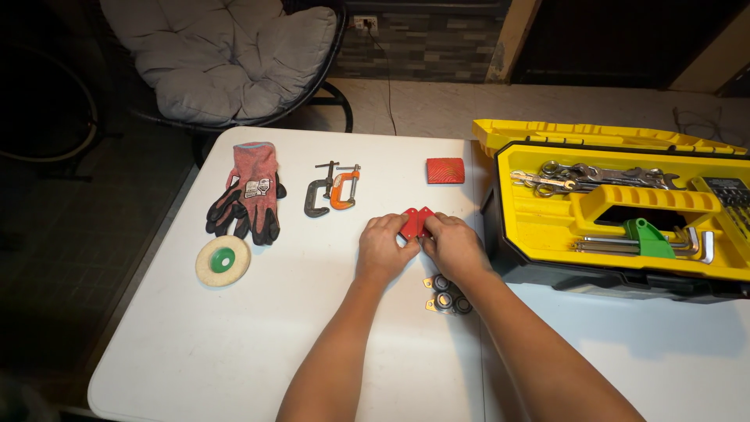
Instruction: The person places various tools and items from a white table into a yellow toolbox. They handle a wrench, Allen key set, red plastic pieces, and a clamp, arranging them inside the toolbox compartments.
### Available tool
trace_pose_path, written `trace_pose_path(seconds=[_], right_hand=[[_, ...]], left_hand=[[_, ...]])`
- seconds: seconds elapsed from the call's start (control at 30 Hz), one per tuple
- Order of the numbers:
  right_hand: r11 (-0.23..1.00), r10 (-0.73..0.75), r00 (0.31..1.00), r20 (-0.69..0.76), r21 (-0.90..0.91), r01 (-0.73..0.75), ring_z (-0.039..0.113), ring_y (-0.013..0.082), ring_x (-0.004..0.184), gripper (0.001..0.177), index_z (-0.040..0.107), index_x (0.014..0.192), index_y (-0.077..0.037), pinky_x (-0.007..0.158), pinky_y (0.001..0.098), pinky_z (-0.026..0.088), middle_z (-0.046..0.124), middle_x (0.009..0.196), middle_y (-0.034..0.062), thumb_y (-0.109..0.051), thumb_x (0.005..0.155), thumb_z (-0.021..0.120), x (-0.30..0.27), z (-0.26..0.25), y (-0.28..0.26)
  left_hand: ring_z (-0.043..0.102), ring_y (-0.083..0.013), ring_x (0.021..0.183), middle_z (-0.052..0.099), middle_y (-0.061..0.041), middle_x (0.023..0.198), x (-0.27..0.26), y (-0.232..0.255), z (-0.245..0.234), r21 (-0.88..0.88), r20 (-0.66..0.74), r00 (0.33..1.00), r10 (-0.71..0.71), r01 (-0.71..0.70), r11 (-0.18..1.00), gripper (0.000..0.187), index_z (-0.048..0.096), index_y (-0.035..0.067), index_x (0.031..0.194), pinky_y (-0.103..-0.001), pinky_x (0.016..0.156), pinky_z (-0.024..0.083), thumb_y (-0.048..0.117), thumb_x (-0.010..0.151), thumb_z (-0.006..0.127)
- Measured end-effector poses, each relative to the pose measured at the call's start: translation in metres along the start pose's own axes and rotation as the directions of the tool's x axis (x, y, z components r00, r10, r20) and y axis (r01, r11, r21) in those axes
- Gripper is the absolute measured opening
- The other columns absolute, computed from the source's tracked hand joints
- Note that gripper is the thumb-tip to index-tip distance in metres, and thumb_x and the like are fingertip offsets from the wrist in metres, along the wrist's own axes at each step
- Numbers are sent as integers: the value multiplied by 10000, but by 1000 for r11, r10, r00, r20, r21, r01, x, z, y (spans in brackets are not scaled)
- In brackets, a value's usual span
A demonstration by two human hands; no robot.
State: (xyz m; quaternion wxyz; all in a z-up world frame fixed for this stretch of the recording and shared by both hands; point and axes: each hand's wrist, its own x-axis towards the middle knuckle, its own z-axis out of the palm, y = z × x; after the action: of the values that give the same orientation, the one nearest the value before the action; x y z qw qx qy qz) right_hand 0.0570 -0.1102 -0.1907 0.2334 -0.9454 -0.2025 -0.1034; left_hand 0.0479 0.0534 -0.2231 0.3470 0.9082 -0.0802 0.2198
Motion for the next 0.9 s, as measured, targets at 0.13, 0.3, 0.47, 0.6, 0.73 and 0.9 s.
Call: trace_pose_path(seconds=[0.13,0.3,0.47,0.6,0.73,0.9], right_hand=[[999,25,1000,10,29,-26,655,374,1034,258,670,1034,-40,910,464,511,703,1069,164,-168,816,722,0,-2,-1],[984,170,975,145,28,-176,675,354,1024,360,676,1055,-38,899,437,530,719,1028,158,-270,800,779,8,-7,1],[939,276,961,23,208,-275,691,366,965,526,660,1282,-75,884,421,534,727,1028,215,-290,813,767,11,8,7],[923,308,946,-99,273,-272,697,369,896,473,676,1284,-37,827,427,541,717,1003,245,-279,881,731,21,22,19],[714,492,855,163,487,-503,678,200,724,378,703,1223,-30,717,334,548,733,848,106,-267,928,695,26,26,32],[473,482,806,343,673,-569,549,88,619,240,750,1101,6,600,250,483,689,762,16,-144,931,672,28,33,40]], left_hand=[[651,-335,1040,736,-140,1117,1,-1,1,-15,1,1000,-14,14,1000,443,741,30,1113,-427,956,512,244,725,757],[656,-336,1041,734,-134,1134,0,-1,-2,-34,-20,1000,-3,2,999,445,735,23,1118,-423,956,516,222,721,746],[645,-329,1092,722,-123,1190,-1,1,-4,-87,-22,998,-59,57,995,441,727,20,1141,-412,981,509,207,741,735],[623,-327,1141,702,-129,1247,1,2,-7,-106,-26,997,-66,63,992,466,711,8,1186,-411,1001,498,193,760,732],[620,-320,1164,696,-123,1272,1,4,-9,-129,-22,998,-67,63,990,471,699,8,1216,-407,1010,499,180,778,718],[614,-317,1187,684,-127,1297,2,7,-12,-138,5,998,-67,67,988,470,692,13,1231,-409,1019,493,183,793,718]])
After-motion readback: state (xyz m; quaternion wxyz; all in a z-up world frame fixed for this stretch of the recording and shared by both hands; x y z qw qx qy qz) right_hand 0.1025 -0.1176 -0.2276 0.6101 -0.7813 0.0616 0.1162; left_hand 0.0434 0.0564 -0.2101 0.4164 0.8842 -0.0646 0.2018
